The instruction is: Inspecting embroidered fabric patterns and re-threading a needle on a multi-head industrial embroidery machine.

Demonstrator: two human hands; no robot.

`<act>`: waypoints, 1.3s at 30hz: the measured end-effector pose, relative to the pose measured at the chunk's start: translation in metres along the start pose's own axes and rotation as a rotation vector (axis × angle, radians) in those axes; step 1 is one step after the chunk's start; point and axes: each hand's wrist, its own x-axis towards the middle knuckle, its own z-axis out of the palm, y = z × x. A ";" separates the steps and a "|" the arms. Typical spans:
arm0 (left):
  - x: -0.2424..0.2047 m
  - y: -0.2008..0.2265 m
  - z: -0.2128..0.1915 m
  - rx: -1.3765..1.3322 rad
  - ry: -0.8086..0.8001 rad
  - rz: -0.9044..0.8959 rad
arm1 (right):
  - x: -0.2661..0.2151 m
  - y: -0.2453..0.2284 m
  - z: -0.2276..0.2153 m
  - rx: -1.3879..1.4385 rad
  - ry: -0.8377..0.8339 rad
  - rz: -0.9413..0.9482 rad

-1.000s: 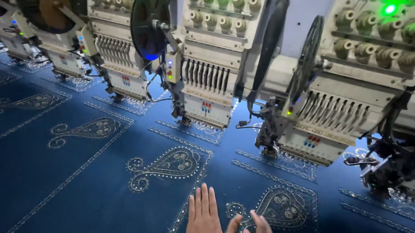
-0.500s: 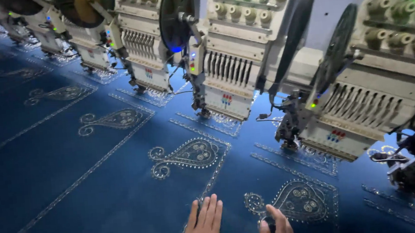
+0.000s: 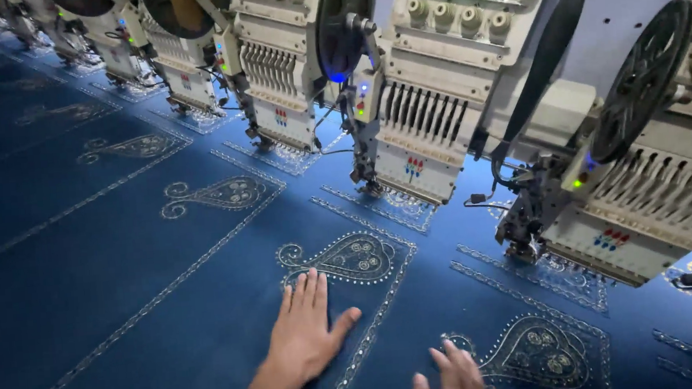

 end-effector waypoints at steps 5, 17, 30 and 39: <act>0.041 -0.047 -0.025 0.057 0.292 0.149 | 0.023 -0.086 -0.006 0.188 -0.153 -0.054; 0.096 -0.062 -0.023 0.050 0.228 0.388 | 0.028 -0.138 0.039 0.222 -0.254 -0.102; 0.086 -0.025 -0.020 -0.333 0.151 -0.161 | 0.035 -0.152 0.030 0.164 -0.222 -0.039; 0.032 -0.054 0.004 -0.518 0.223 -0.281 | 0.043 -0.149 0.026 0.236 -0.350 -0.011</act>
